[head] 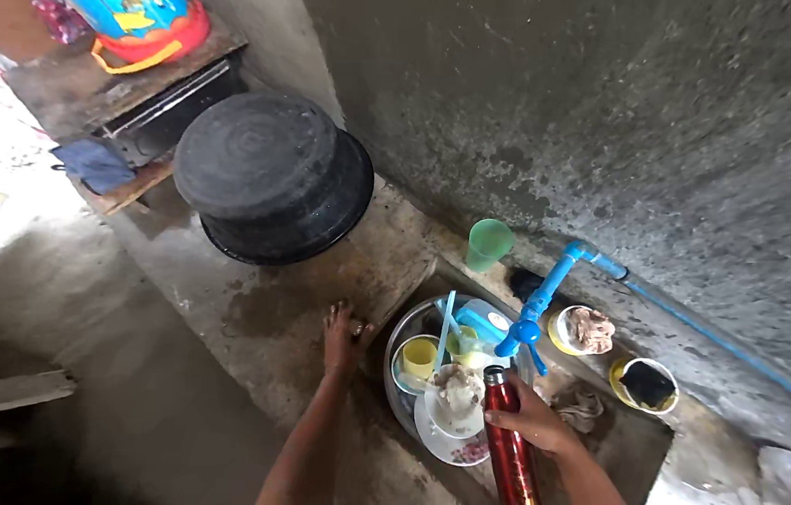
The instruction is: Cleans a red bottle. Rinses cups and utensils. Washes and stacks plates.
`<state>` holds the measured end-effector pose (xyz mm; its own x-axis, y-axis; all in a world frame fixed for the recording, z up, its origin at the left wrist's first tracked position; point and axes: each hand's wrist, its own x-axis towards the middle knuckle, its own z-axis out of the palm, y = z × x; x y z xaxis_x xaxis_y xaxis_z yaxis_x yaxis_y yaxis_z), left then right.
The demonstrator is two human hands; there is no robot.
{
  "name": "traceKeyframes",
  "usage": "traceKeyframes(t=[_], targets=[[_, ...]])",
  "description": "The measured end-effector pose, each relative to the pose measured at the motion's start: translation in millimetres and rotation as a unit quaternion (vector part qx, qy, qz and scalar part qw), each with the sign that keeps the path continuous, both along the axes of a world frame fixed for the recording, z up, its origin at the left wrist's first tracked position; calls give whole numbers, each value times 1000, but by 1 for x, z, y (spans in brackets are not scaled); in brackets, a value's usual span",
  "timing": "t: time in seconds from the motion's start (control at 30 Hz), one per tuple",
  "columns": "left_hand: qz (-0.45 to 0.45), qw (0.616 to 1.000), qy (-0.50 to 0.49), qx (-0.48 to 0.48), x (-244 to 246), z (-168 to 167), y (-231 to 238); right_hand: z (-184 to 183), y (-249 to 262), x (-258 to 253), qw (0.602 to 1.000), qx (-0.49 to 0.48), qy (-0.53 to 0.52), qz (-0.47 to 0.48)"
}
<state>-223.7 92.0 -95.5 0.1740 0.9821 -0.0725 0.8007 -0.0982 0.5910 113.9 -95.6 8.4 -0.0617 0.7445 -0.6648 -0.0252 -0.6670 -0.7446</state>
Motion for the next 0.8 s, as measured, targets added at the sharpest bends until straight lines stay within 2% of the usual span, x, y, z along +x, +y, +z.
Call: traceKeyframes(t=[0.1, 0.17, 0.23, 0.3, 0.37, 0.43, 0.5, 0.57, 0.67, 0.73, 0.8], targets=[[-64, 995, -41, -62, 55, 14, -16, 3, -4, -2, 1000, 6, -14, 6], [-64, 977, -188, -72, 109, 28, -36, 9, -6, -4, 1000, 3, -27, 8], [2, 927, -357, -115, 171, 55, -62, 17, -12, -3, 999, 4, -40, 3], [62, 848, -468, -243, 219, 81, -78, 28, -21, 1, 998, -8, -67, 1], [123, 716, -553, -409, 248, 95, -83, 36, -32, 7, 996, -15, -88, -16], [199, 576, -601, -517, 260, 99, -85, 39, -45, 15, 994, -21, -102, -33], [251, 504, -617, -549, 260, 98, -86, 40, -58, 23, 992, -24, -118, -48], [277, 482, -631, -541, 251, 99, -88, 40, -68, 28, 990, -32, -125, -53], [277, 477, -659, -512, 238, 97, -89, 37, -77, 32, 990, -49, -126, -48], [226, 473, -694, -493, 232, 93, -90, 36, -77, 32, 990, -53, -127, -44], [169, 503, -697, -482, 230, 93, -90, 36, -74, 31, 990, -54, -123, -50]])
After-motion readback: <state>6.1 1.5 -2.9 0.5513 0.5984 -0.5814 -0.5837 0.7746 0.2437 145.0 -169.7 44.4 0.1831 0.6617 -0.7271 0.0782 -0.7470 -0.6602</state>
